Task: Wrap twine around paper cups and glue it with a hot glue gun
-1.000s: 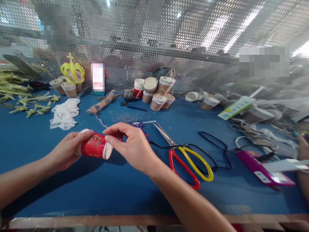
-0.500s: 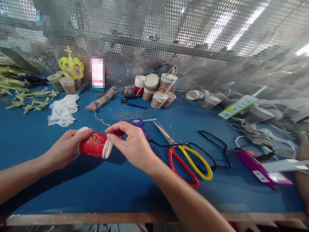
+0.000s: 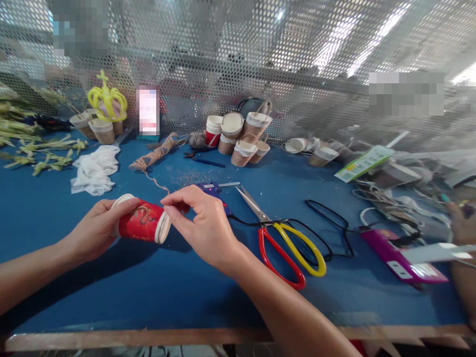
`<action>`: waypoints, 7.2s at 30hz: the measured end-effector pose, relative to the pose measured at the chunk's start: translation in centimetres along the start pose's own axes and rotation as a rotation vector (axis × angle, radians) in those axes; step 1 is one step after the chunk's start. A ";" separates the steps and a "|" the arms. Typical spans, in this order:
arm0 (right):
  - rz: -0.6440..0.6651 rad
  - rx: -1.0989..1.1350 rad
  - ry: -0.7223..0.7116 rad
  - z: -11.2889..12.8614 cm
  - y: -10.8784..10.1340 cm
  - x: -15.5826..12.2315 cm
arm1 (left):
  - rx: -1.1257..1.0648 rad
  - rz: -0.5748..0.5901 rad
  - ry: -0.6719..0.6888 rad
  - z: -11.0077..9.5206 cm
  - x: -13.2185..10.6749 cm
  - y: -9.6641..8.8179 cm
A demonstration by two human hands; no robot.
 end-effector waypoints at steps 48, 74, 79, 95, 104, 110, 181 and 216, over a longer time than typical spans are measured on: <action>-0.076 -0.189 -0.330 1.2 -0.2 -0.3 | -0.005 -0.039 0.176 -1.1 -0.5 -0.3; 0.083 0.117 0.193 -2.7 1.5 0.3 | -0.138 0.111 0.010 -1.1 -0.2 0.8; 0.159 0.315 0.417 -4.0 2.0 0.3 | -0.117 0.173 0.133 -1.6 -0.1 0.4; -0.063 -0.249 -0.560 1.8 -0.1 -0.8 | -0.156 0.179 -0.347 -0.6 -0.4 0.7; -0.099 -0.208 -0.496 1.4 -0.1 -0.4 | -0.035 0.254 -0.137 -0.8 -0.5 0.6; -0.105 -0.213 -0.504 1.2 -0.1 -0.3 | 0.038 0.260 -0.083 -1.0 -0.7 0.6; 0.244 0.067 -0.096 -0.9 1.8 -2.3 | 0.080 0.027 -0.075 0.8 0.3 1.3; 0.320 0.081 0.436 -2.9 -2.1 -1.6 | -0.100 -0.125 -0.086 -1.2 1.9 -1.3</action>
Point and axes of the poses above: each hand's wrist, its own x-axis towards the middle knuckle, its own y-axis out of the palm, z = x × y, the point moved 5 cm from there along x, towards the middle knuckle, and after that the axes turned 9 degrees about -x, right-handed, at the moved point
